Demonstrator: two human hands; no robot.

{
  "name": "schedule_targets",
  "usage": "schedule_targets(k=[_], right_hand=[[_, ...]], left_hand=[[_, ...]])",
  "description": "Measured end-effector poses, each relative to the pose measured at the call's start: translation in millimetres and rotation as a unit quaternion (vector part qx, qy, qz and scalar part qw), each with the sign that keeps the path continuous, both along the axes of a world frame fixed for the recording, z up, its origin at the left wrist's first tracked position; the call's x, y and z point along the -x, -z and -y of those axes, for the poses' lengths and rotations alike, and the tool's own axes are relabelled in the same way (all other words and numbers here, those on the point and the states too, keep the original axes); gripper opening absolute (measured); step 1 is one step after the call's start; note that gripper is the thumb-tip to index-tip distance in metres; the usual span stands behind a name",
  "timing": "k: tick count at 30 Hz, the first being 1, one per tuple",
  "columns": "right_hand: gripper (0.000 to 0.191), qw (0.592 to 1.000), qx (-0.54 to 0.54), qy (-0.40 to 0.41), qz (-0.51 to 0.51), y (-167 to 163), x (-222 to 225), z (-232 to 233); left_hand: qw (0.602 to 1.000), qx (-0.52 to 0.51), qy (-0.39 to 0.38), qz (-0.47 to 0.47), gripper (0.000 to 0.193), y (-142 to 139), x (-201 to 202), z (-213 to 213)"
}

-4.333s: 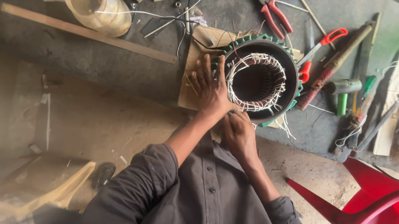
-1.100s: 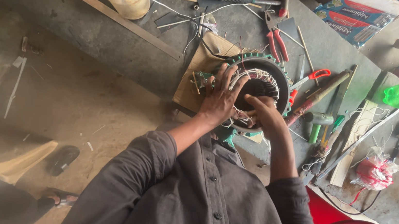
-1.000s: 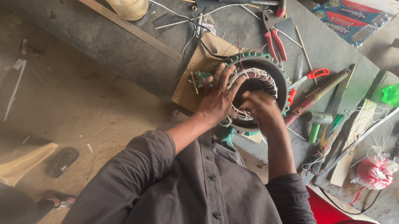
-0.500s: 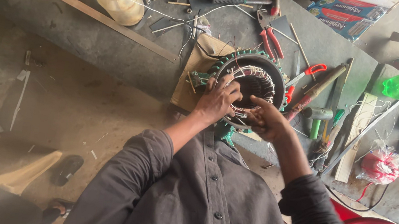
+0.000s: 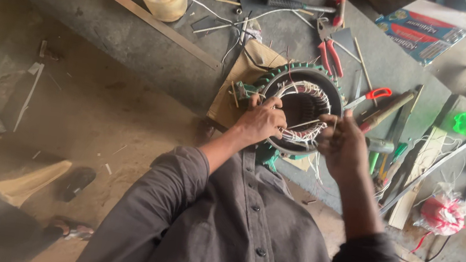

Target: The person is repairing a motor stator by hand. They use a green-handled hammer to tap and adjust the white wire windings inside the stator slots, repeatedly tapping and repositioning the wires.

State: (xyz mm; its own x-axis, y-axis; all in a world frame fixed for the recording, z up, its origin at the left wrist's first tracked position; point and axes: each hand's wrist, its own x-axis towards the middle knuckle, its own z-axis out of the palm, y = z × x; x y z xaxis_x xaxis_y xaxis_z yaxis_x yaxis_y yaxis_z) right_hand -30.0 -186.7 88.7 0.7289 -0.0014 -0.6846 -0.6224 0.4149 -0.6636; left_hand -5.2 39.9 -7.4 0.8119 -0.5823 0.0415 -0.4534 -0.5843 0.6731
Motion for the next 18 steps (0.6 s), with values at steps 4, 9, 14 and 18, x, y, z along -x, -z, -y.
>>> schedule_targets(k=[4, 9, 14, 18], right_hand=[[0.047, 0.963, -0.154, -0.158, -0.153, -8, 8, 6], [0.045, 0.976, 0.155, -0.152, -0.016, -9, 27, -4], [0.038, 0.967, -0.103, -0.187, -0.141, -9, 63, -11], [0.043, 0.927, 0.197, -0.312, 0.062, -5, 57, -15]], left_hand=[[0.998, 0.041, -0.003, -0.041, 0.024, 1, 2, 0], [0.998, 0.006, 0.003, -0.062, 0.025, 3, 5, 2], [0.999, -0.048, 0.014, -0.018, 0.027, 6, -2, 4], [0.991, -0.073, 0.03, -0.107, 0.04, 0, -10, 12]])
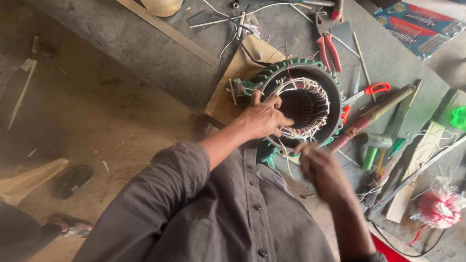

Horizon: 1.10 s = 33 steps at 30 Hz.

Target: The person is repairing a motor stator by hand. They use a green-handled hammer to tap and adjust the white wire windings inside the stator slots, repeatedly tapping and repositioning the wires.

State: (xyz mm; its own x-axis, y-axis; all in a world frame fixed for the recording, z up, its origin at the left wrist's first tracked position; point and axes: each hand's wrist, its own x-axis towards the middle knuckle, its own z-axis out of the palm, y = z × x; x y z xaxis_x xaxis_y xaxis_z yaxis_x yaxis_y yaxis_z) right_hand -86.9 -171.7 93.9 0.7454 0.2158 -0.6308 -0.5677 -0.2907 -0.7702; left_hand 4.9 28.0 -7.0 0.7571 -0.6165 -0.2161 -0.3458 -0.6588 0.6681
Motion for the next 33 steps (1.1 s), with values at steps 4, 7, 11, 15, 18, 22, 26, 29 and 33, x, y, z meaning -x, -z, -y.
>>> schedule_targets(k=[4, 7, 11, 15, 18, 22, 26, 29, 33], right_hand=[[0.036, 0.932, 0.076, 0.002, 0.354, 14, -24, -15], [0.025, 0.951, -0.157, 0.248, 0.093, 32, -28, -28], [0.019, 0.877, -0.218, 0.427, 0.023, 63, -20, -41], [0.024, 0.915, -0.172, 0.358, 0.065, 71, -1, -50], [0.024, 0.977, 0.043, 0.191, 0.085, 51, 8, -34], [0.023, 0.896, 0.233, -0.001, 0.378, 18, -9, 56], [0.03, 0.909, 0.103, 0.318, 0.249, 40, -43, 165], [0.042, 0.816, 0.547, -0.017, 0.185, 75, -43, 209], [0.069, 0.813, 0.557, -0.003, 0.17, 115, -29, 227]], left_hand=[[0.998, -0.04, 0.007, -0.043, 0.045, -9, -5, 4], [1.0, 0.001, -0.012, 0.0, 0.047, -11, -5, 0], [0.995, 0.085, -0.04, 0.023, 0.046, -5, 6, -8], [0.962, 0.215, -0.023, 0.168, 0.037, 9, 32, -2], [0.937, 0.304, 0.018, 0.17, 0.031, 18, 39, 16], [0.96, 0.271, -0.01, 0.074, 0.016, 14, 20, 37], [0.993, 0.032, 0.015, 0.116, 0.043, 0, -13, 48], [0.956, -0.163, 0.154, 0.19, 0.055, -2, -31, 51], [0.846, -0.222, 0.348, 0.337, 0.039, 7, -55, 42]])
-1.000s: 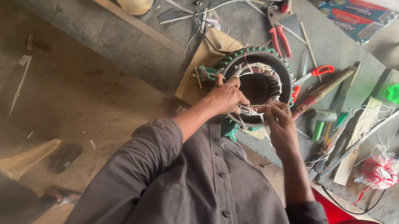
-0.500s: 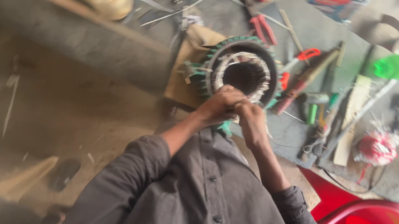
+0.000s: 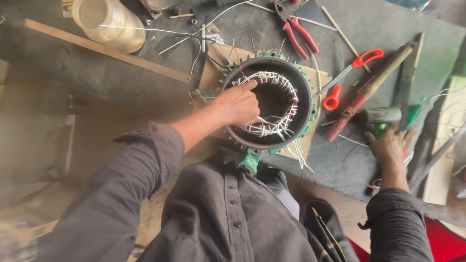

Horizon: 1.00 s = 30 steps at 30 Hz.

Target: The person is repairing a motor stator by hand. They use a green-handled hammer to tap and adjust the white wire windings inside the stator slots, repeatedly tapping and repositioning the wires.

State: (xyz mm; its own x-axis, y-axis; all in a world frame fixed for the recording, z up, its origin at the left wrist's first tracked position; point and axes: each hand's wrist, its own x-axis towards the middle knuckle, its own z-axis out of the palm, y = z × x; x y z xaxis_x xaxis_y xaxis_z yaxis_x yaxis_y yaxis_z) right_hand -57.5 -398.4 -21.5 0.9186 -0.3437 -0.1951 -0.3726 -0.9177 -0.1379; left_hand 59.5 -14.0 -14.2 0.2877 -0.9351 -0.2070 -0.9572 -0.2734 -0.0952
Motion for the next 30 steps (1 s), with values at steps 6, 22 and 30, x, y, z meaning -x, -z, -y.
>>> schedule_targets(k=[6, 22, 30], right_hand=[[0.041, 0.997, 0.045, 0.043, 0.053, 20, -9, 21], [0.029, 0.912, -0.338, 0.219, 0.078, -35, 124, -281], [0.045, 0.875, -0.387, 0.189, 0.222, -40, 94, -300]], left_hand=[[0.974, 0.183, 0.133, 0.003, 0.04, 13, -35, -14], [0.938, 0.311, 0.1, -0.118, 0.037, 47, -35, -14], [0.955, 0.264, 0.078, -0.112, 0.036, 41, -39, -12]])
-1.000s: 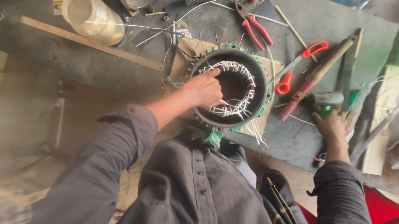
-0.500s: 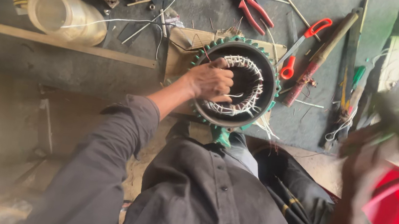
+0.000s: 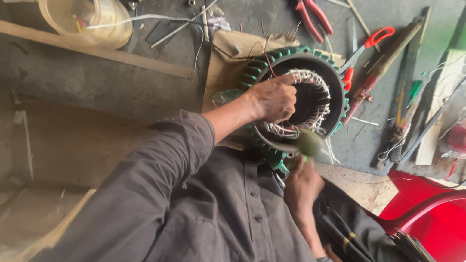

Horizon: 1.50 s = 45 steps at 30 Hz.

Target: The person is repairing a motor stator by hand. They use a green-handled hammer to tap and adjust the white wire windings inside the stator slots, repeatedly tapping and repositioning the wires.

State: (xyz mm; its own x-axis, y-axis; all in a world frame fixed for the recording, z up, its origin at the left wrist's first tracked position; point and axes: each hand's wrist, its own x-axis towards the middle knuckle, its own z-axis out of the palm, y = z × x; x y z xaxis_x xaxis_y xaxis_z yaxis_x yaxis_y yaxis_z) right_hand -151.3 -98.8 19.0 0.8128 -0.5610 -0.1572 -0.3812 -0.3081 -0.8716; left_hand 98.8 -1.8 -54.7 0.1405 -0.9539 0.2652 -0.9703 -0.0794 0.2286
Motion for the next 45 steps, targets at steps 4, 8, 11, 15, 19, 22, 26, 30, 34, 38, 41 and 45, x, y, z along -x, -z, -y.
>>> schedule_targets(k=[4, 8, 11, 15, 19, 22, 26, 30, 34, 38, 41, 45], right_hand=[[0.041, 0.938, 0.299, -0.132, -0.118, -5, -7, 4], [0.034, 0.939, 0.263, -0.123, -0.183, -6, -1, 9], [0.038, 0.948, 0.106, -0.024, -0.299, -2, 3, 7], [0.03, 0.92, 0.361, -0.132, -0.072, 4, 0, -2], [0.037, 0.972, 0.143, -0.018, -0.188, 6, -5, -12], [0.038, 0.98, 0.113, 0.035, -0.157, -1, -7, -14], [0.043, 0.953, 0.168, -0.082, -0.24, -9, -7, -9], [0.047, 0.985, 0.142, -0.026, -0.094, 1, -4, -3], [0.051, 0.972, 0.064, -0.044, -0.223, 9, -1, -1], [0.054, 0.977, 0.05, -0.015, -0.207, -25, -13, 25], [0.038, 0.981, -0.097, 0.016, -0.165, -66, -40, 66], [0.04, 0.983, -0.122, -0.016, -0.136, -67, -93, 100]], left_hand=[[1.0, 0.009, 0.001, 0.0, 0.031, -7, 1, -1], [1.0, -0.009, -0.005, -0.015, 0.028, -7, 4, -2], [0.999, -0.003, 0.004, -0.036, 0.03, -7, 0, -1], [0.998, 0.027, -0.007, -0.059, 0.03, -7, -3, -1], [0.999, 0.022, 0.003, -0.041, 0.036, -6, 2, -2], [0.995, 0.03, 0.006, -0.097, 0.026, -5, -1, -2], [0.991, 0.13, -0.001, -0.045, 0.024, -9, -5, -1], [0.992, 0.114, -0.005, -0.056, 0.025, -12, 0, -2], [0.998, 0.063, 0.006, 0.01, 0.033, -8, -2, -4], [0.988, 0.13, 0.006, -0.085, 0.028, -15, -1, -1], [0.991, 0.045, -0.043, -0.121, 0.021, -40, 36, 5], [0.888, -0.101, -0.276, -0.355, 0.018, -74, 134, 11]])
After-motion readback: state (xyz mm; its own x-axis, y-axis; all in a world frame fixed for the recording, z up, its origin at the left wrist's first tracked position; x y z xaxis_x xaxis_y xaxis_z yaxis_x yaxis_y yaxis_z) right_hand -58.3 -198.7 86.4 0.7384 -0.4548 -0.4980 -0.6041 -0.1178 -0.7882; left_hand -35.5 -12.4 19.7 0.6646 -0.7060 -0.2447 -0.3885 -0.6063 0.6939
